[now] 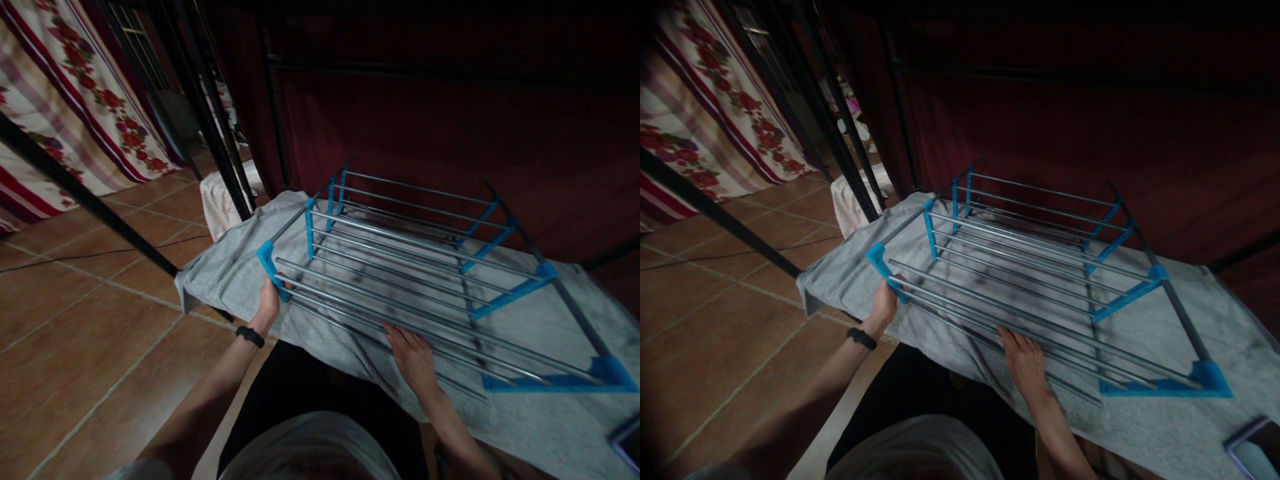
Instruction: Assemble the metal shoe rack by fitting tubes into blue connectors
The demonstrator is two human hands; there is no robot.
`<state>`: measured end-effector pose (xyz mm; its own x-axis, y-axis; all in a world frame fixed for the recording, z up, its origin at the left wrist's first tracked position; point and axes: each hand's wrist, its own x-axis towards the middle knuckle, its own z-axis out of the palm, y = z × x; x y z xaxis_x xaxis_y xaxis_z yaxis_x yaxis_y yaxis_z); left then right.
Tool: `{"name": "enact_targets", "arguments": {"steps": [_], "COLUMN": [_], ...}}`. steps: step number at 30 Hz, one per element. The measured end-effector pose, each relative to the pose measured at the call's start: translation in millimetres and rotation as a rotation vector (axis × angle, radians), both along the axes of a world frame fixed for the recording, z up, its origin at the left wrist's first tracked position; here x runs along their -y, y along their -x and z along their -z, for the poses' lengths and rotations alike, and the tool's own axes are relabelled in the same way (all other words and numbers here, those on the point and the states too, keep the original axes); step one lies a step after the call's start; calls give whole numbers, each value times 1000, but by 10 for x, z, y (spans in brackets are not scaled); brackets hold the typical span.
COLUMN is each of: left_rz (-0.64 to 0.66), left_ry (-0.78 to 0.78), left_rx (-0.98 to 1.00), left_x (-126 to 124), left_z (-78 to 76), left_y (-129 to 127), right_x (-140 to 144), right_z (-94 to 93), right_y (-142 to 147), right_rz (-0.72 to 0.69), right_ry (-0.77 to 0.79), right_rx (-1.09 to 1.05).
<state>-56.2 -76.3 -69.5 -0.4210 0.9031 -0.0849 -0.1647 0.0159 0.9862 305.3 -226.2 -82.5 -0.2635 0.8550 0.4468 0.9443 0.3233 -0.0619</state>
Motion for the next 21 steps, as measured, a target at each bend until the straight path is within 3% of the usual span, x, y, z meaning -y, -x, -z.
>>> {"name": "enact_targets", "arguments": {"steps": [15, 21], "left_rz": [-77, -5], "left_ry": [42, 26], "left_rx": [-26, -106], "left_x": [-35, 14], "left_z": [78, -55], "left_y": [2, -10], "right_x": [-13, -41], "right_z": [-2, -1], "right_y": [31, 102], "right_rz": [1, 46], "right_ry": [-2, 29], "right_rx": [28, -28]}}
